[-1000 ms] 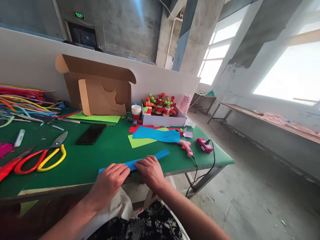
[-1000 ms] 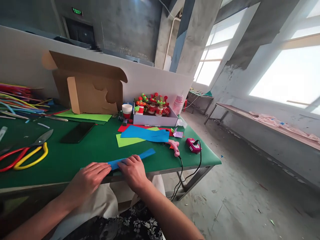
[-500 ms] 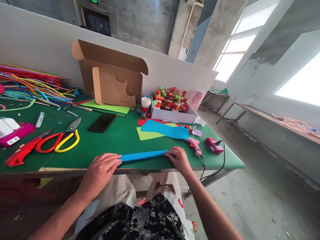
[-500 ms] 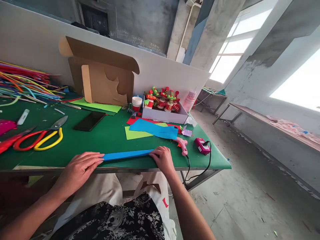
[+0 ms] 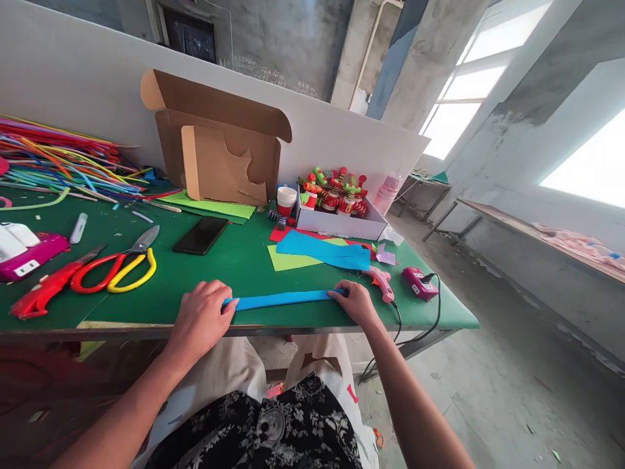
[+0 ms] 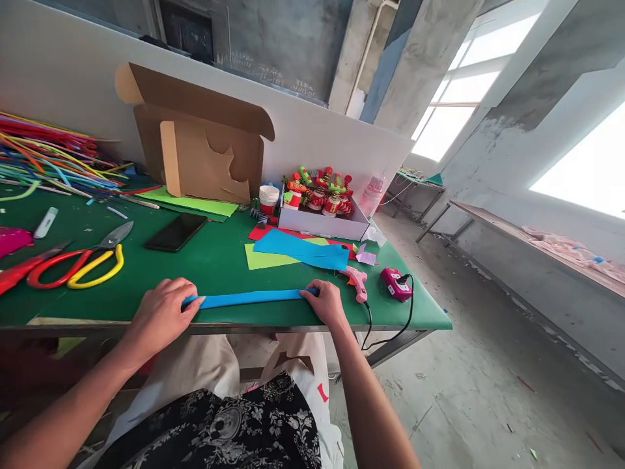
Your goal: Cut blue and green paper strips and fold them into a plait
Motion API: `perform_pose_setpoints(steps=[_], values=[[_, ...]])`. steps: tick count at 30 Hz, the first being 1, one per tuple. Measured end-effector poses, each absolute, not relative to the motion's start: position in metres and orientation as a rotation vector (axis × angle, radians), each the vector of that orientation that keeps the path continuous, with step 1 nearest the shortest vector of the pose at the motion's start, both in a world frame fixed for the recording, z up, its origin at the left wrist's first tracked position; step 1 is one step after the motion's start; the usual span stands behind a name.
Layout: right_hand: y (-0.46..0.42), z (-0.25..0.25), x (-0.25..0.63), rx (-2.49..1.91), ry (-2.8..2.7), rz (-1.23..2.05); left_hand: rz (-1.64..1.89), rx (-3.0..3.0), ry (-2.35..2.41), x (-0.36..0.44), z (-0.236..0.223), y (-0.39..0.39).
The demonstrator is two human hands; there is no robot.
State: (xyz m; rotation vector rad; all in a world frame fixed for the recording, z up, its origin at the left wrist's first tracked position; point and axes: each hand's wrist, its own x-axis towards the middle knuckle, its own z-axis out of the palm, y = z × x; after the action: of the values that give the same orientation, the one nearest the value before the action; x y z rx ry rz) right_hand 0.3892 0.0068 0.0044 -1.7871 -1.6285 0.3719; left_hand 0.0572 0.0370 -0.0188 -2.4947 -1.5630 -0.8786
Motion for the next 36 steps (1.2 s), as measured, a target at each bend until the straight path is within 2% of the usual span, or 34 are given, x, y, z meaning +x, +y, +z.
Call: perform_pose_setpoints(steps=[3, 10, 17, 30, 36], values=[[0.005, 0.004, 0.389, -1.805, -1.600, 0.378, -0.874, -2.499, -1.504, 0.056, -0.020, 0.036], [-0.018, 0.004, 0.405, -1.598, -1.769, 0.445, -1.223, -2.743, -1.293, 0.027, -0.028, 0.029], [-0.011, 0.001, 0.414, -1.691, -1.711, 0.449, -1.304, -2.683, -1.545, 0.028, -0.020, 0.026], [-0.006, -0.007, 0.409, -1.821, -1.781, 0.180, -1.077, -2.526, -1.791, 0.043, -0.010, 0.023], [-0.007, -0.006, 0.405, -1.823, -1.812, 0.112, -0.947, -2.520, -1.676, 0.045, -0.008, 0.023]])
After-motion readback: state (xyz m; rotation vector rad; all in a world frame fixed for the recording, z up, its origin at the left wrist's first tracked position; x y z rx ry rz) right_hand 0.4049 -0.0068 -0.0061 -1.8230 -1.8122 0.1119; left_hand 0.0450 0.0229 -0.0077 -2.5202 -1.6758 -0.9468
